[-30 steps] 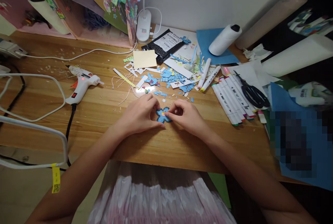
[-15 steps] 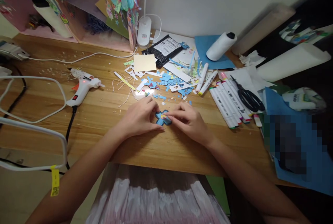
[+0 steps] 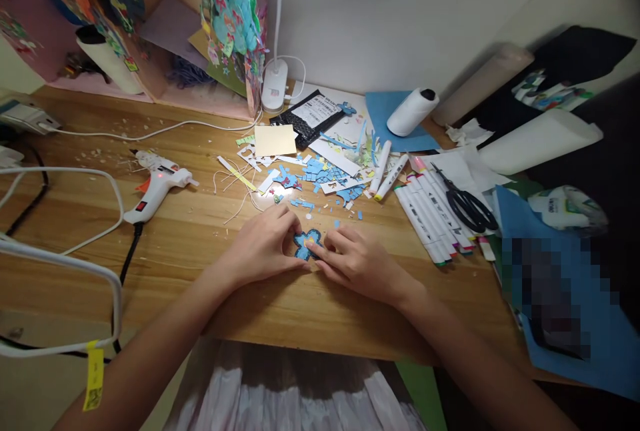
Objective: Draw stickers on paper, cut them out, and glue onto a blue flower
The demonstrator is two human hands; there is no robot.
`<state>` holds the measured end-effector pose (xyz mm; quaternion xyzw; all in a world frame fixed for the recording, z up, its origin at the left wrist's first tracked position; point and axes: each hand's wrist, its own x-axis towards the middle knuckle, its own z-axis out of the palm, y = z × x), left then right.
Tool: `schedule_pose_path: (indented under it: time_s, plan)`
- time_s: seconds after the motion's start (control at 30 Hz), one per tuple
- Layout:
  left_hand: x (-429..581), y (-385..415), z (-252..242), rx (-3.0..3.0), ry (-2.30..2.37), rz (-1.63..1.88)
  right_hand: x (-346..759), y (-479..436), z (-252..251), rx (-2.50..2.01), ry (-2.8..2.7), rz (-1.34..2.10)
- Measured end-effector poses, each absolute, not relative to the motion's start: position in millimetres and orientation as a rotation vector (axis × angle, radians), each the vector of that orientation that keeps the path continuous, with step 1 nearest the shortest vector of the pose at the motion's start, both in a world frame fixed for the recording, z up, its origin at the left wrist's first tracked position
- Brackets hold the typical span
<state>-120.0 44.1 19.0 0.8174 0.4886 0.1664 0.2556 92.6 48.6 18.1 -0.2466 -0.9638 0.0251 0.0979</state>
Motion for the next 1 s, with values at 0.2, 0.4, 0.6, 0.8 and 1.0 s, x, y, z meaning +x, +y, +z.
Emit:
schedule_pose_path:
  time_s: [0.2, 0.4, 0.6, 0.8, 1.0]
  plan:
    - [-119.4, 43.5, 21.5, 2.186, 1.340, 0.425, 92.7, 51.6, 17.7, -0.745, -2.803, 0.126]
    - [-119.9, 41.8, 24.5, 2.132, 1.362, 0.410, 90.5, 52.6, 17.6, -0.747, -2.783, 0.171]
    - [-119.2, 42.0, 22.9, 2.081, 1.378, 0.437, 90.6, 54.7, 13.7, -0.703, -2.759, 0.136]
    - [-118.4, 41.8, 23.6, 2.066, 1.407, 0.413, 87.7, 55.3, 16.8, -0.755, -2.823, 0.154]
    - [-117.1, 42.0, 25.6, 2.030, 1.422, 0.398, 85.8, 48.2, 16.2, -0.747, -2.793, 0.097]
